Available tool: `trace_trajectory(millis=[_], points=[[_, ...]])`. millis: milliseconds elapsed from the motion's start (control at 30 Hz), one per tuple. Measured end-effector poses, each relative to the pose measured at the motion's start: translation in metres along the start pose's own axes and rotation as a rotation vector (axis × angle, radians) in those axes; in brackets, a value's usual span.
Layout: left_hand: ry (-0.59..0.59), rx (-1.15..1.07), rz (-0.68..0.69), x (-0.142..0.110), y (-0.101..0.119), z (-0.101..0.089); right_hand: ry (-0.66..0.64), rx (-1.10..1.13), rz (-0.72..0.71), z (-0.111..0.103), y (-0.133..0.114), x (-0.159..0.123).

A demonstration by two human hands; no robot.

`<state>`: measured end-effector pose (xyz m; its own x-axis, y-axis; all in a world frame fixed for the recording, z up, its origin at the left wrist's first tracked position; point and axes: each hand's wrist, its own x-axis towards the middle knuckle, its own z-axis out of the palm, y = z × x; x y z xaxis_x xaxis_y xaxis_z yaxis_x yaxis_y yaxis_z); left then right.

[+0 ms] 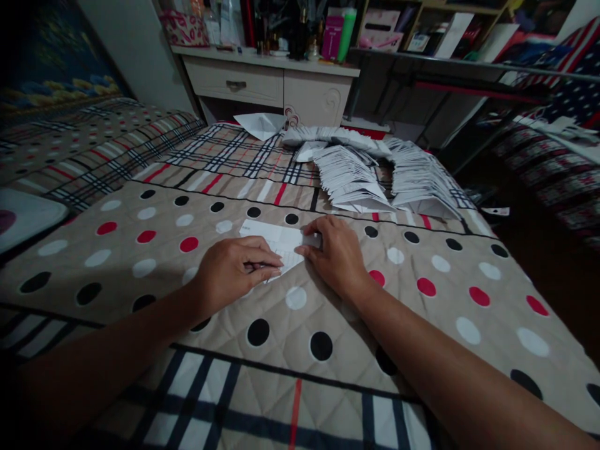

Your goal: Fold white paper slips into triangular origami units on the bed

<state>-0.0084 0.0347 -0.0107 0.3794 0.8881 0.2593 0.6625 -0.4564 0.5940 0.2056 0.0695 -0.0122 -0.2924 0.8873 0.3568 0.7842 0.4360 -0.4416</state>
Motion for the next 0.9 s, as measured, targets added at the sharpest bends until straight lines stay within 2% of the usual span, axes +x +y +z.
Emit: trace_trajectory(millis=[167, 267, 333, 367, 467, 533, 733, 900], points=[[-0.008, -0.004, -0.020, 0.000, 0.001, 0.000, 0.022, -0.010, 0.031, -0.010, 0.017, -0.006], [-0.008, -0.012, -0.038, 0.001, 0.001, -0.001, 0.128, -0.056, -0.014, -0.013, 0.010, -0.011], [-0.010, -0.020, -0.041, 0.003, 0.002, -0.001, 0.174, -0.076, -0.106, -0.013, -0.001, -0.016], [-0.012, -0.024, -0.039, 0.004, 0.002, -0.001, 0.157, -0.060, -0.163, -0.013, -0.008, -0.018], [-0.011, -0.027, -0.050, 0.006, 0.003, -0.002, -0.045, 0.067, -0.250, -0.010, -0.026, -0.026], [-0.014, -0.037, -0.074, 0.008, 0.003, -0.002, -0.120, 0.100, -0.188, -0.007, -0.036, -0.028], [-0.060, -0.091, -0.082, 0.013, -0.003, -0.004, -0.144, 0.006, 0.042, 0.000, -0.053, -0.022], [-0.105, -0.111, -0.059, 0.014, -0.008, -0.005, -0.144, -0.074, 0.082, 0.003, -0.063, -0.021]])
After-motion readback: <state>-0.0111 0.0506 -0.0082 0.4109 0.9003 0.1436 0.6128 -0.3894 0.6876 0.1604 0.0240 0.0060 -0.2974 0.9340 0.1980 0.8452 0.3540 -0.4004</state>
